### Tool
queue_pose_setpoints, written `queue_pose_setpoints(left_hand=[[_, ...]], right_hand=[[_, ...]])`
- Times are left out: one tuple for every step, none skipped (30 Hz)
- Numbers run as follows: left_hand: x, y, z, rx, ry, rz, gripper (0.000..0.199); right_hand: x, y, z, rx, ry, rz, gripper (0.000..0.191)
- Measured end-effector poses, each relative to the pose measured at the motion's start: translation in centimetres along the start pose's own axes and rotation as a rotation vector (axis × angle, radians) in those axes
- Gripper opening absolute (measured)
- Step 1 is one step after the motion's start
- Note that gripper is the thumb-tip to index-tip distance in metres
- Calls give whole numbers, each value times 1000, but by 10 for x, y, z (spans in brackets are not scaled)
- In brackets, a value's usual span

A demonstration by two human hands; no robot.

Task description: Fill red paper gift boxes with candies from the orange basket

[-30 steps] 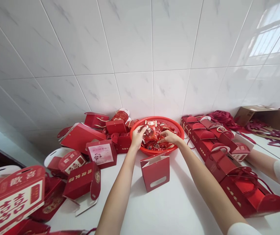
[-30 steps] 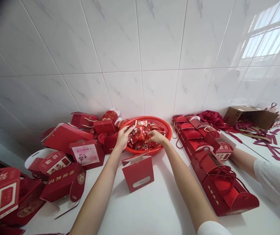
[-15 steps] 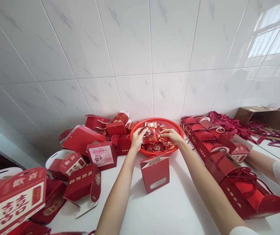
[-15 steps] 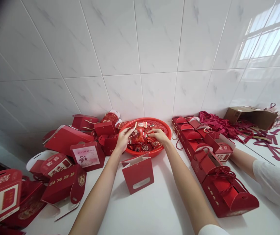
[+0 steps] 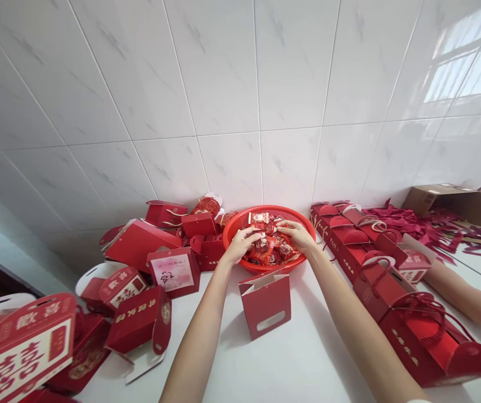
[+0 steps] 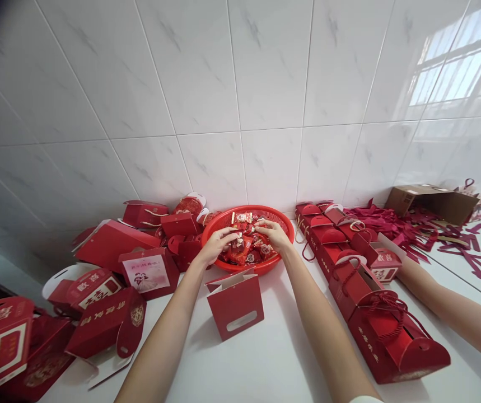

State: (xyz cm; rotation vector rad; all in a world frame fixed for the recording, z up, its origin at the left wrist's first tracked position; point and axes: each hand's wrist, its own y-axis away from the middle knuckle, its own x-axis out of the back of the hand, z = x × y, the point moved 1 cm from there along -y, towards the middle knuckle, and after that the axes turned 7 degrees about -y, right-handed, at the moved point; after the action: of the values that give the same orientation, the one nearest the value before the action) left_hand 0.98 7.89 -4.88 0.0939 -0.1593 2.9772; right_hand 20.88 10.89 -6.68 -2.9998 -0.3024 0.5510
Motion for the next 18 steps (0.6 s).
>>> queue_pose_setpoints(left_hand=[[-1,1,1,14,-15,-39,32],[-1,1,3,24,-28,-74,32],[-1,1,3,29,-38,-103,31],[-1,1,4,28,-43,-123,31],[-1,0,4,23,-40,-129,31],[-1,0,3,16,-33,-125,31],[0,-1,3,11,-26,-114,32],[0,-1,2,8,-20,-99,33],[1,-2,1,4,-13,-79,34],[1,-3,0,-1,-5,-57,36],[2,-3,-1,-9,9,-31,37],[2,-4,-2,-21,30,-1,38],[3,-4,-2,-34,53,29,38],[4,-4,-3,-46,77,59,38],[4,-5,-4,-57,100,87,39],[5,-5,-4,-66,120,109,39],[5,-5,-5,-74,134,125,40],[5,-5,-5,-78,144,135,40]], right_hand=[[-1,1,-1,5,6,-15,38],[-2,2,-2,7,13,-30,38],[-3,2,-3,8,20,-45,39],[-4,3,-4,10,27,-57,39],[-5,4,-4,11,33,-67,39],[-5,4,-5,14,38,-72,39],[-5,4,-6,16,44,-75,38],[-6,4,-6,19,49,-74,38],[-5,4,-6,22,54,-71,37],[-5,4,-6,27,59,-66,35],[-5,3,-5,34,63,-59,33],[-4,3,-5,43,65,-51,31],[-3,2,-4,51,67,-41,28],[-2,0,-3,59,69,-29,26],[-1,-1,-2,67,70,-16,23],[0,-2,-1,74,72,-3,21],[2,-4,0,80,76,11,18],[4,-5,1,85,81,24,17]])
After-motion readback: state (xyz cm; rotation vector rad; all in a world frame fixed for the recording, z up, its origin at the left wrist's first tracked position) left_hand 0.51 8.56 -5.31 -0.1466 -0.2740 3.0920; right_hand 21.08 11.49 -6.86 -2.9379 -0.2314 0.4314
